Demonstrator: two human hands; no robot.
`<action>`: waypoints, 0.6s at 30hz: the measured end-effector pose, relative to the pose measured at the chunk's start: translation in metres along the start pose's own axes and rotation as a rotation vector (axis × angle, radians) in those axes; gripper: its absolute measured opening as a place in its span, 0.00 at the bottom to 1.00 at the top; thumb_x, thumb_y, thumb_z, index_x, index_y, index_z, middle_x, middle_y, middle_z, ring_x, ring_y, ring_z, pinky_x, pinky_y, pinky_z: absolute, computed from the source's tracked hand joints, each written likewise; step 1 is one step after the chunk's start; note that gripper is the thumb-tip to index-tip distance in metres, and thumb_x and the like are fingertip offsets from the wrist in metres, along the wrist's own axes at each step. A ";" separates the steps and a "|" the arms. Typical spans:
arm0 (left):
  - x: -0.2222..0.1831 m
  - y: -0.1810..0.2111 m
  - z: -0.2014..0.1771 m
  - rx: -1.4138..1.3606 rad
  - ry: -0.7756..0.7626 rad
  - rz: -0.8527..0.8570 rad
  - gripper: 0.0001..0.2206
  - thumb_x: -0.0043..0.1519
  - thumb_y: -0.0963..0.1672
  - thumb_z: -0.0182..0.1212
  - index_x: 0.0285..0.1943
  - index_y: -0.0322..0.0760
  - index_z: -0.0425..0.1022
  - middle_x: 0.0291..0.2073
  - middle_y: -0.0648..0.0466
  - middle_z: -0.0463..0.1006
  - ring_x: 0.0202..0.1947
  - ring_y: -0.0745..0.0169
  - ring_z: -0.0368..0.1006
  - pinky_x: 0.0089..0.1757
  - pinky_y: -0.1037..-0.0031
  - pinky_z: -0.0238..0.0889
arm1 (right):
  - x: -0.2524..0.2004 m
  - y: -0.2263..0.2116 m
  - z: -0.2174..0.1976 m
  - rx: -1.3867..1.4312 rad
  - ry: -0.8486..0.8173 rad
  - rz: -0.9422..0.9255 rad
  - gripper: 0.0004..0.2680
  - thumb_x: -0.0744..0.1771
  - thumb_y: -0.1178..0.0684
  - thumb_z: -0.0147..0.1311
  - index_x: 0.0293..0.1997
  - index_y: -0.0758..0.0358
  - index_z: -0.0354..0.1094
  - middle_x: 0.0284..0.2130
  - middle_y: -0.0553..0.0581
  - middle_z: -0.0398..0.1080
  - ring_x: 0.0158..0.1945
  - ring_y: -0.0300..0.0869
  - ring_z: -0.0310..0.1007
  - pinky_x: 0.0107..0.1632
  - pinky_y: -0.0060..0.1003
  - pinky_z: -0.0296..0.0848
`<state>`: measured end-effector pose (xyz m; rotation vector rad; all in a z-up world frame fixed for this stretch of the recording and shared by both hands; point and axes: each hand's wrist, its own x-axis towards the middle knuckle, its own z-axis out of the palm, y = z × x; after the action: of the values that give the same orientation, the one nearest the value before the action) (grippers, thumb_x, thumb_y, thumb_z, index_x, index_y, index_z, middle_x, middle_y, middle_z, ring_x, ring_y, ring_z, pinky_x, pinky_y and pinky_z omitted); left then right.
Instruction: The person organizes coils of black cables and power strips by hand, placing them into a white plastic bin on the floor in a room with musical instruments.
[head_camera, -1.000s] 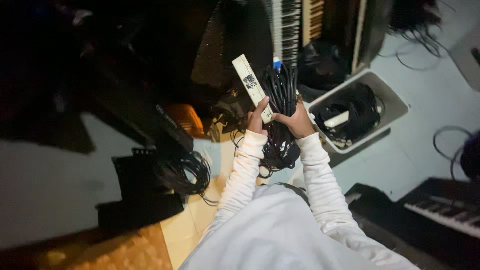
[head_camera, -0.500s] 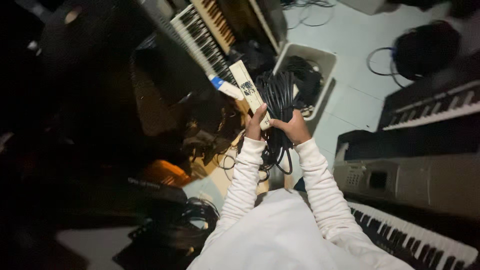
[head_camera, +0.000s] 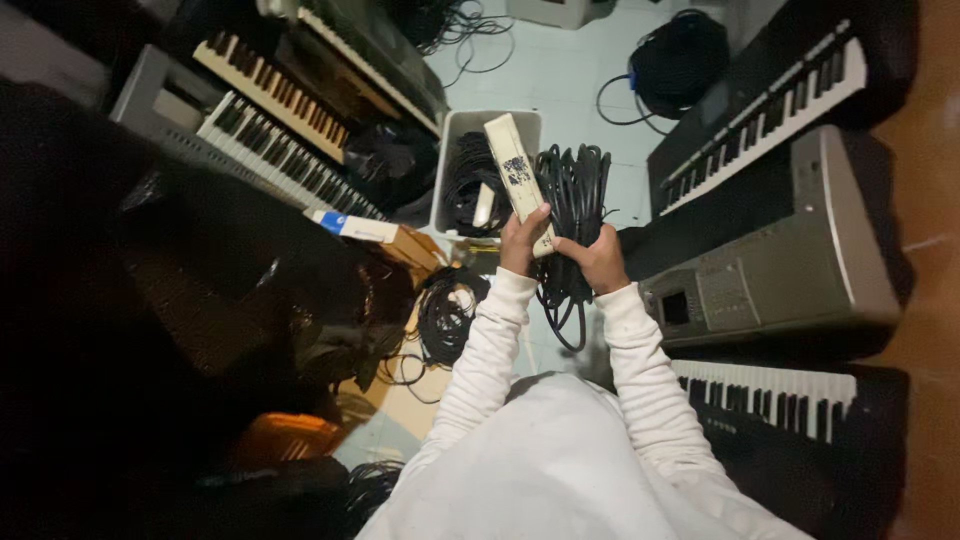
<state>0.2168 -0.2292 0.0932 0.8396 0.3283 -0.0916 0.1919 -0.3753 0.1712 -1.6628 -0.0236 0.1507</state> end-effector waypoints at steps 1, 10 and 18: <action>0.001 -0.005 0.011 -0.009 -0.012 -0.006 0.17 0.59 0.46 0.70 0.52 0.32 0.75 0.38 0.57 0.76 0.36 0.70 0.72 0.39 0.78 0.66 | -0.001 0.000 -0.010 0.013 0.006 -0.002 0.11 0.62 0.56 0.66 0.45 0.71 0.75 0.37 0.55 0.79 0.38 0.36 0.78 0.45 0.33 0.76; 0.007 -0.035 0.089 -0.064 -0.144 -0.088 0.16 0.60 0.45 0.69 0.53 0.33 0.74 0.38 0.56 0.77 0.36 0.69 0.73 0.38 0.77 0.68 | -0.004 0.028 -0.087 -0.156 0.308 -0.058 0.16 0.62 0.53 0.71 0.43 0.73 0.69 0.39 0.59 0.76 0.41 0.40 0.75 0.47 0.35 0.74; 0.021 -0.058 0.107 0.005 -0.220 -0.050 0.19 0.60 0.46 0.69 0.57 0.34 0.72 0.42 0.56 0.77 0.41 0.68 0.74 0.42 0.75 0.69 | -0.004 0.048 -0.117 -0.199 0.354 0.035 0.16 0.62 0.52 0.72 0.41 0.74 0.67 0.37 0.60 0.75 0.38 0.39 0.73 0.44 0.35 0.74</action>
<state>0.2507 -0.3462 0.1112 0.8174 0.1425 -0.2295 0.1980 -0.4966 0.1344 -1.8691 0.2657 -0.1252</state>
